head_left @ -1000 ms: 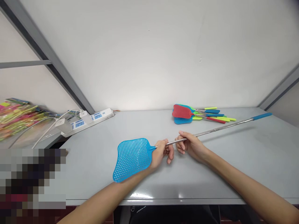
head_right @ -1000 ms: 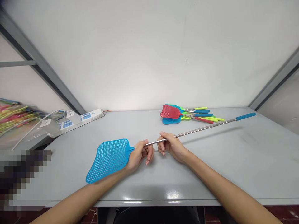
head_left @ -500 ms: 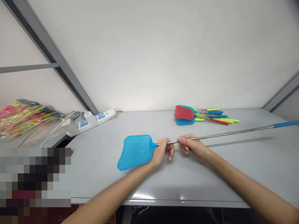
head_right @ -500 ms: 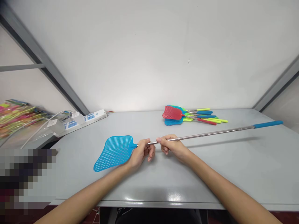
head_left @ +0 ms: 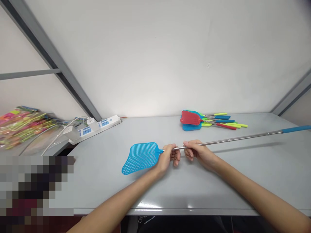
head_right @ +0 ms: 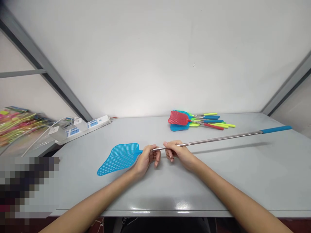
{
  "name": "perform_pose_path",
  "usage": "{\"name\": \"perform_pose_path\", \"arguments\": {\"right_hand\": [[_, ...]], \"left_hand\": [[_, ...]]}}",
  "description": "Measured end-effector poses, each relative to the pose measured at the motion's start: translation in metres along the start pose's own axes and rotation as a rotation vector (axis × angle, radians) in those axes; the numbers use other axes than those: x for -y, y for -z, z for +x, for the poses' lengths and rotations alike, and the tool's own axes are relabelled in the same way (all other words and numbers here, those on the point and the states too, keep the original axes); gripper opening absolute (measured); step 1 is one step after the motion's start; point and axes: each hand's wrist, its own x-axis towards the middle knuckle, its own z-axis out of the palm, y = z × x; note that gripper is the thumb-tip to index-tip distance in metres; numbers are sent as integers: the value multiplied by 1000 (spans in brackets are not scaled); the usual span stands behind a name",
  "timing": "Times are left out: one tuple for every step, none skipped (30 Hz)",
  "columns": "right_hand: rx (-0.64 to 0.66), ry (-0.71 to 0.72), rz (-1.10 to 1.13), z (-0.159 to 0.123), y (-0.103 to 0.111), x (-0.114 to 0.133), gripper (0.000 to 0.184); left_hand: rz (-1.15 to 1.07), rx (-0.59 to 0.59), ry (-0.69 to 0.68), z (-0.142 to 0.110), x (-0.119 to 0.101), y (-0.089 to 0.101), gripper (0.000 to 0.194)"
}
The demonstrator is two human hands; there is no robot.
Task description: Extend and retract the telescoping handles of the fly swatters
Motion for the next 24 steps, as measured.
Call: {"name": "perform_pose_path", "arguments": {"right_hand": [[-2,-1,26,0,0,-1,42],[-5,-1,46,0,0,-2,42],[-8,1,61,1,1,-3,42],[-13,4,68,1,1,-4,42],[-17,7,71,1,1,-5,43],[-20,10,69,1,1,-5,43],[-25,10,66,1,1,-5,43],[-31,11,61,1,1,-5,44],[-38,11,56,1,1,-5,44],[-43,6,52,1,1,-4,45],[-48,-1,50,1,1,-3,47],[-57,-11,50,1,0,-2,49],[-67,-23,50,1,0,-1,51],[-78,-36,50,1,0,0,53],[-88,-45,49,1,0,1,55],[-98,-48,45,1,0,1,56],[-108,-44,36,1,1,2,56],[-116,-34,25,1,1,2,56],[-123,-23,13,1,2,3,55],[-131,-9,2,1,2,2,54],[-139,4,-6,1,2,2,53],[-144,16,-9,1,2,2,52],[-148,28,-10,1,3,1,52],[-153,42,-9,1,3,1,51]], "left_hand": [[2,-1,7,-1,-1,-1,43],[4,-4,14,-1,-2,-2,43],[7,-8,19,-2,-2,-3,44],[12,-10,23,-2,-3,-3,44],[17,-11,25,-2,-4,-4,44],[22,-10,25,-3,-4,-4,44],[26,-9,25,-3,-4,-5,44],[27,-10,25,-3,-4,-5,43],[26,-12,25,-3,-4,-5,43],[24,-17,24,-3,-4,-5,43],[23,-22,24,-3,-4,-5,42],[23,-28,22,-3,-3,-5,42],[26,-34,20,-2,-3,-5,41],[31,-42,16,-2,-4,-5,41],[38,-54,5,-2,-4,-5,41],[45,-72,-13,-2,-4,-4,40],[51,-94,-36,-2,-4,-4,40],[56,-117,-61,-2,-4,-3,40],[58,-136,-85,-2,-5,-2,39],[58,-152,-108,-2,-5,-2,39],[57,-163,-127,-3,-4,-1,39],[56,-175,-144,-4,-4,-1,38],[56,-190,-163,-4,-3,-1,38],[54,-207,-182,-5,-3,-1,38]]}}
